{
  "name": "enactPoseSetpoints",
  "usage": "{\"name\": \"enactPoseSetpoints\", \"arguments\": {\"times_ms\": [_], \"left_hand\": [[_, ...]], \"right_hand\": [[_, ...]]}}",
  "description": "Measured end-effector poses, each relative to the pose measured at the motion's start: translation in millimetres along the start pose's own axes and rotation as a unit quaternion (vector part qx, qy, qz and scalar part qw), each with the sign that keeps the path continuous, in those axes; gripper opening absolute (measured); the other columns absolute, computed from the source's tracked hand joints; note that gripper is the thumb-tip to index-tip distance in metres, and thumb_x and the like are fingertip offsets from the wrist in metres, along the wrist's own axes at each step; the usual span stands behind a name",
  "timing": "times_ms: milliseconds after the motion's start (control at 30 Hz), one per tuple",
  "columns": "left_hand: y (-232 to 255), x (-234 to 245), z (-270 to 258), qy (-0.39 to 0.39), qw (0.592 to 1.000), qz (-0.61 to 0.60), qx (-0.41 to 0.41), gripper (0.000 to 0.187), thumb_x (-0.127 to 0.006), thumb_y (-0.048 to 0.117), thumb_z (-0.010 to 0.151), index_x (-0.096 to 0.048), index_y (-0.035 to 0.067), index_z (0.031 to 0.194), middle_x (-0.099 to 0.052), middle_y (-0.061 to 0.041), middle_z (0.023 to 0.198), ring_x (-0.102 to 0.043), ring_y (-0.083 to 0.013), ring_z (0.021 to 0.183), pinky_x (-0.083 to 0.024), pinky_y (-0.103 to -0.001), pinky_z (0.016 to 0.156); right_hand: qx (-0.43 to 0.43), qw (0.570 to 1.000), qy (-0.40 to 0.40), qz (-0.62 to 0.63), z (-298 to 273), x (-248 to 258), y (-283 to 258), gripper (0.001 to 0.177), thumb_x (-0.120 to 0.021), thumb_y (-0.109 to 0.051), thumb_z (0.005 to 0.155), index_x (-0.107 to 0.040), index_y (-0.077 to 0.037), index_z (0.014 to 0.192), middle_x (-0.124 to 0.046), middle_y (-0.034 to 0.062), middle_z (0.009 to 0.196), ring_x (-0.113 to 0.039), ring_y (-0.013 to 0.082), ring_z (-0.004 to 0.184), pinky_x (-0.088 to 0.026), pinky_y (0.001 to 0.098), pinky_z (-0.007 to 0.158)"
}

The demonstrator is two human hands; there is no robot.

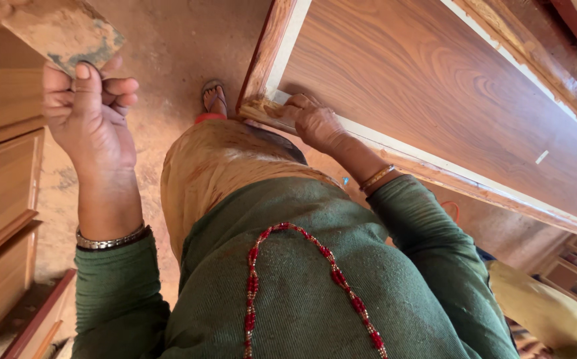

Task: The person smooths the edges of a wooden panel with a small block, then mixes a brown paste in a bucket by hand while another person pours water into it. The person continues mixing the paste thoroughly.

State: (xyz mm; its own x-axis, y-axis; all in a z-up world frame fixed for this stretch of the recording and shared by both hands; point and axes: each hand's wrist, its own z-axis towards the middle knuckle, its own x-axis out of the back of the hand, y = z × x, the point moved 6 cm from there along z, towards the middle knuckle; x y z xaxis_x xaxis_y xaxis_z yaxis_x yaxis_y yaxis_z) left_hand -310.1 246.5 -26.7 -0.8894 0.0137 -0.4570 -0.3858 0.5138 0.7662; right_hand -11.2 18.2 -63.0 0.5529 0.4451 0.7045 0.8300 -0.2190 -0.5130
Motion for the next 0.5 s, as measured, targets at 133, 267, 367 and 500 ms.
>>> {"name": "enactPoseSetpoints", "arguments": {"times_ms": [133,267,367,500], "left_hand": [[7.2,-7.9,-24.9,-0.009,1.000,-0.011,-0.003,0.023,-0.069,0.015,0.119,-0.059,0.001,0.133,-0.075,-0.022,0.113,-0.075,-0.0219,0.083,-0.058,-0.029,0.071],[18.9,-24.2,-43.6,-0.014,1.000,0.009,0.009,0.026,-0.067,0.016,0.112,-0.062,0.005,0.135,-0.075,-0.019,0.113,-0.074,-0.0195,0.083,-0.059,-0.029,0.072],[22.4,-32.9,-42.8,-0.041,0.999,0.015,0.030,0.023,-0.066,0.016,0.113,-0.062,0.005,0.132,-0.076,-0.017,0.115,-0.074,-0.0191,0.084,-0.059,-0.028,0.073],[21.5,-56.4,-12.8,-0.094,0.993,0.022,0.062,0.019,-0.066,0.016,0.113,-0.063,0.005,0.128,-0.076,-0.016,0.114,-0.075,-0.0186,0.085,-0.060,-0.028,0.073]], "right_hand": [[0.095,0.988,0.061,-0.110,-8.1,-16.5,-16.5,0.058,-0.060,-0.001,0.087,-0.067,-0.028,0.137,-0.062,0.0070,0.121,-0.056,0.0297,0.121,-0.051,0.0469,0.100],[0.106,0.974,0.082,-0.182,2.3,-26.6,-9.8,0.060,-0.063,-0.002,0.081,-0.065,-0.019,0.138,-0.062,0.0111,0.114,-0.057,0.0312,0.113,-0.048,0.0531,0.104],[0.017,0.990,0.132,-0.036,-3.4,-32.2,7.7,0.045,-0.064,0.000,0.088,-0.064,-0.026,0.125,-0.066,0.0083,0.118,-0.062,0.0271,0.113,-0.056,0.0402,0.098],[-0.157,0.882,0.122,0.427,-22.0,-32.6,37.3,0.038,-0.060,-0.005,0.098,-0.056,-0.012,0.135,-0.068,0.0047,0.093,-0.064,0.0147,0.081,-0.056,0.0318,0.072]]}}
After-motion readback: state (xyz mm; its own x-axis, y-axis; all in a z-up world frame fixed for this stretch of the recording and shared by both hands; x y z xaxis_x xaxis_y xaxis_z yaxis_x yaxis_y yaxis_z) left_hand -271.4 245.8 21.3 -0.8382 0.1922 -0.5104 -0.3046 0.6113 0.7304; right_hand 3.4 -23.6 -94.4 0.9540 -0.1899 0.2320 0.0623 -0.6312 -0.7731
